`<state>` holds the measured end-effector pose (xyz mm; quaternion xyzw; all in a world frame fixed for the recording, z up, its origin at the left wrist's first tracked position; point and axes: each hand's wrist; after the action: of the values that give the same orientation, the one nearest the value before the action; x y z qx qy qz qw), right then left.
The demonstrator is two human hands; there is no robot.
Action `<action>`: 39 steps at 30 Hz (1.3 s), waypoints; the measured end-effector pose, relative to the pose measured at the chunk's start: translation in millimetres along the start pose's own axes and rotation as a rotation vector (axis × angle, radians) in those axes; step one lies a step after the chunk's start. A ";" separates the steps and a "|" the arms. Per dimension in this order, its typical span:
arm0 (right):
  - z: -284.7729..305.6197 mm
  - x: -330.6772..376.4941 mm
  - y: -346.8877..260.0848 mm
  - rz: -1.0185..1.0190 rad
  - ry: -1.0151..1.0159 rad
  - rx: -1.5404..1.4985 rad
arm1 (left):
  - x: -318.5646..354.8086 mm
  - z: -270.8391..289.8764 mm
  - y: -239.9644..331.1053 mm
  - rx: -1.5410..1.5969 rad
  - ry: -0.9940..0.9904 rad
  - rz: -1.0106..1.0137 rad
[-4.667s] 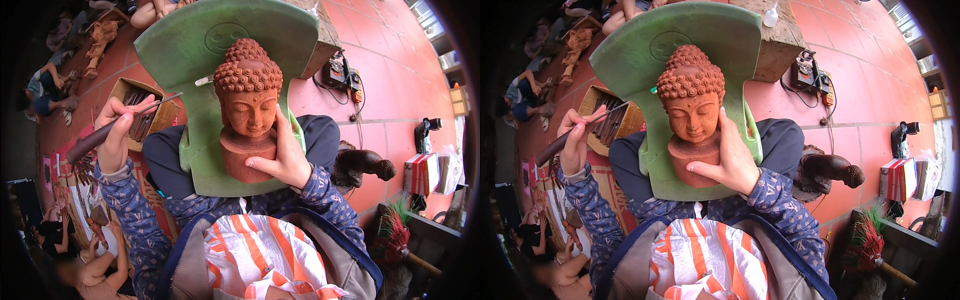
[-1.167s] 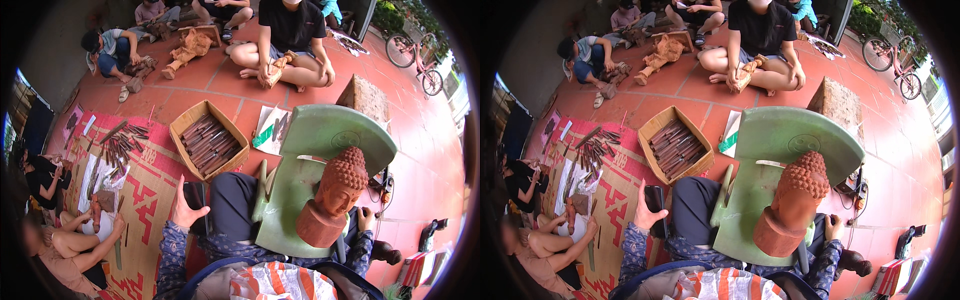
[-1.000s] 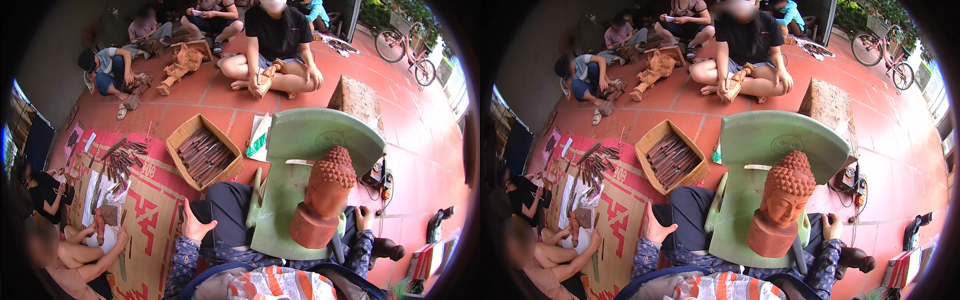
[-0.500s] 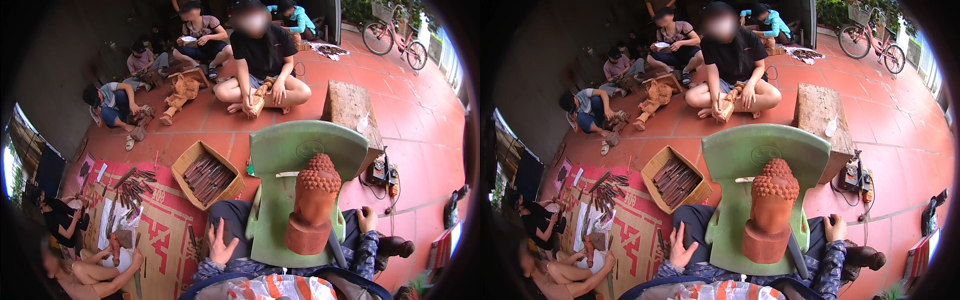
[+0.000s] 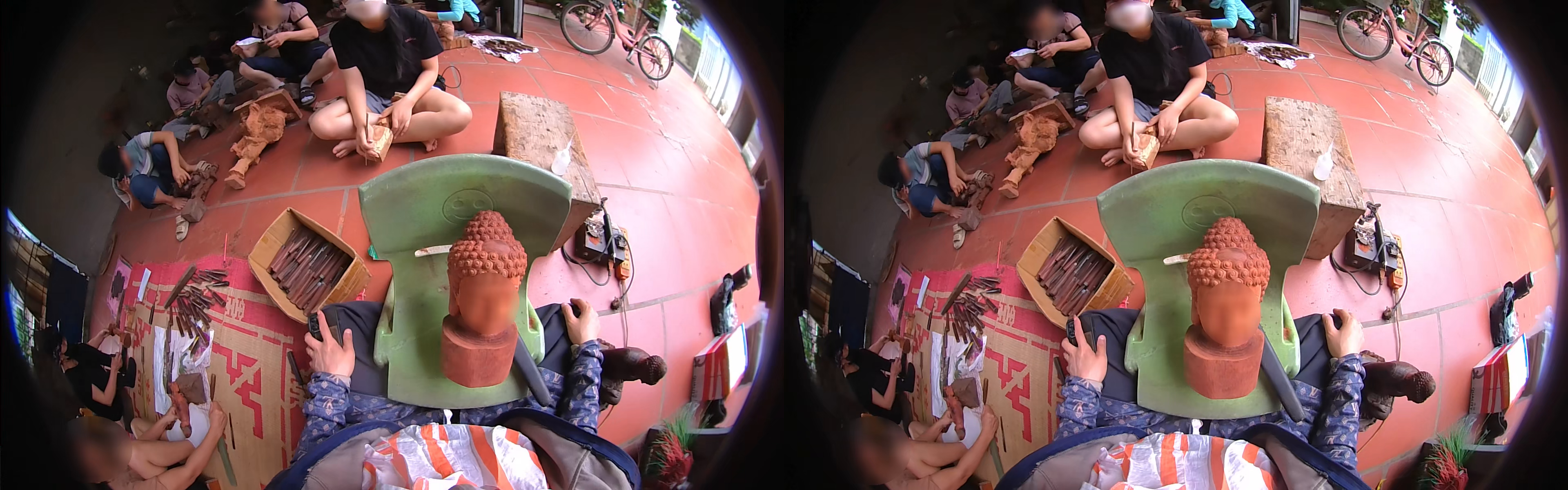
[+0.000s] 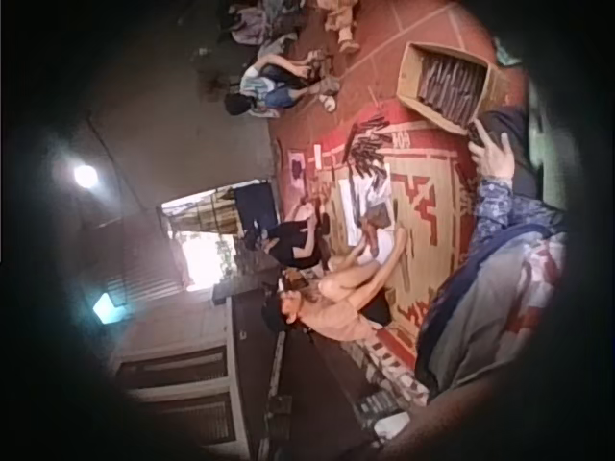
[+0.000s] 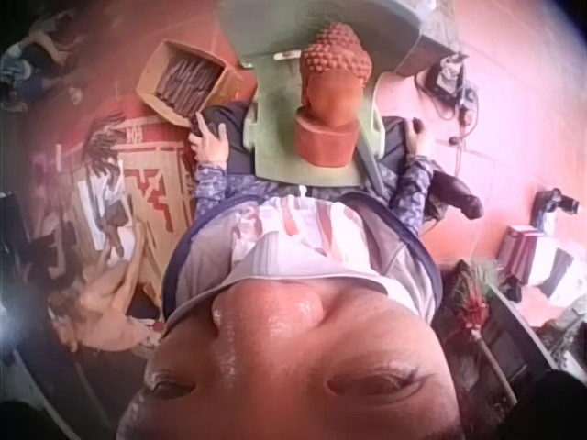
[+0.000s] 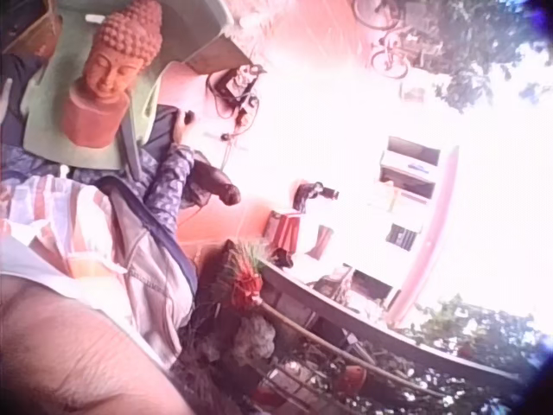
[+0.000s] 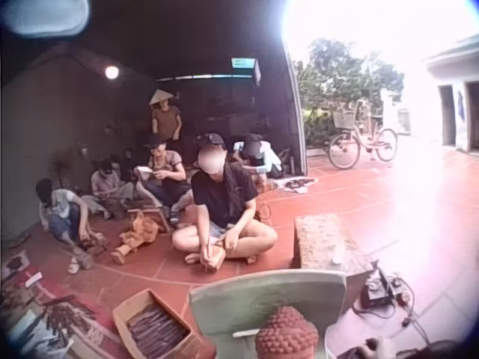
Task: The person carves a wooden Buddha head sculpture using a chisel and mallet. They refine the facial features, including the forehead and nose, and occasionally apply liquid from a squeeze bottle to the surface.
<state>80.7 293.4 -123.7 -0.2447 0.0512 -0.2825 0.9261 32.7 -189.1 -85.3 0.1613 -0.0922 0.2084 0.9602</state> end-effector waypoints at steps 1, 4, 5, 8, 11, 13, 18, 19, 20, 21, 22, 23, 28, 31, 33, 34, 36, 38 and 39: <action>-1.7 0.4 0.6 -0.001 0.007 0.005 | 7.2 1.5 -5.5 -0.011 -0.024 -0.032; -2.6 -1.4 2.3 -0.002 0.003 -0.003 | 45.0 7.5 -14.9 -0.072 -0.125 -0.110; -2.2 -1.6 2.3 -0.009 0.002 -0.003 | 56.4 10.1 -16.7 -0.081 -0.167 -0.122; -1.4 -1.5 -2.8 -0.011 -0.003 0.006 | 83.0 20.0 -24.9 -0.057 -0.326 -0.135; 0.5 -3.4 -3.2 0.002 0.000 0.016 | 85.0 24.8 -31.2 -0.084 -0.381 -0.176; -3.7 -3.4 3.7 0.007 -0.019 0.017 | 74.6 30.8 -35.4 -0.183 -0.350 -0.221; -4.0 -8.6 9.9 0.029 -0.031 0.008 | 45.0 38.0 -38.0 -0.287 -0.342 -0.340; -3.0 -8.0 12.7 0.024 -0.044 -0.009 | 33.3 34.3 -41.7 -0.277 -0.325 -0.384; -5.0 -8.3 19.9 0.011 -0.077 -0.065 | 25.9 48.3 -32.5 -0.277 -0.377 -0.377; -5.4 -8.4 18.5 0.008 -0.093 -0.073 | 22.9 58.4 -28.3 -0.268 -0.422 -0.366; -6.5 -9.4 19.8 0.049 -0.082 -0.070 | 19.7 56.4 -29.8 -0.253 -0.404 -0.382; -7.7 -9.6 21.2 0.089 -0.071 -0.067 | 18.5 52.9 -32.5 -0.238 -0.385 -0.401; -3.0 -9.4 10.6 0.082 -0.102 -0.047 | -0.5 60.2 -39.2 -0.164 -0.462 -0.403; -4.8 -13.4 21.6 0.121 -0.096 -0.028 | -39.9 72.6 -52.6 0.113 -0.262 -0.330; -6.1 -16.0 19.9 0.088 -0.137 -0.010 | -84.6 55.1 -77.2 0.383 -0.020 -0.256; -4.1 -17.3 13.2 0.069 -0.163 0.001 | -102.0 51.4 -90.5 0.262 0.072 -0.313; -2.4 -17.4 9.1 0.044 -0.187 -0.013 | -130.1 36.0 -104.6 0.102 0.149 -0.421; -3.9 -19.1 16.5 0.047 -0.180 0.010 | -147.7 19.5 -111.7 0.019 0.123 -0.507; -3.5 -18.3 18.5 0.044 -0.173 0.024 | -153.1 14.8 -106.4 0.071 -0.010 -0.471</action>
<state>73.8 315.2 -136.4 -0.2560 -0.0269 -0.2405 0.9359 -60.4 -342.6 -137.8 0.2129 -0.0496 -0.0190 0.9756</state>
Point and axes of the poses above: each hand's wrist, its own x-axis away from the middle knuckle, its own z-axis out of the back of the hand, y = z × x, and after that the axes turned 6 degrees about -y, right-handed
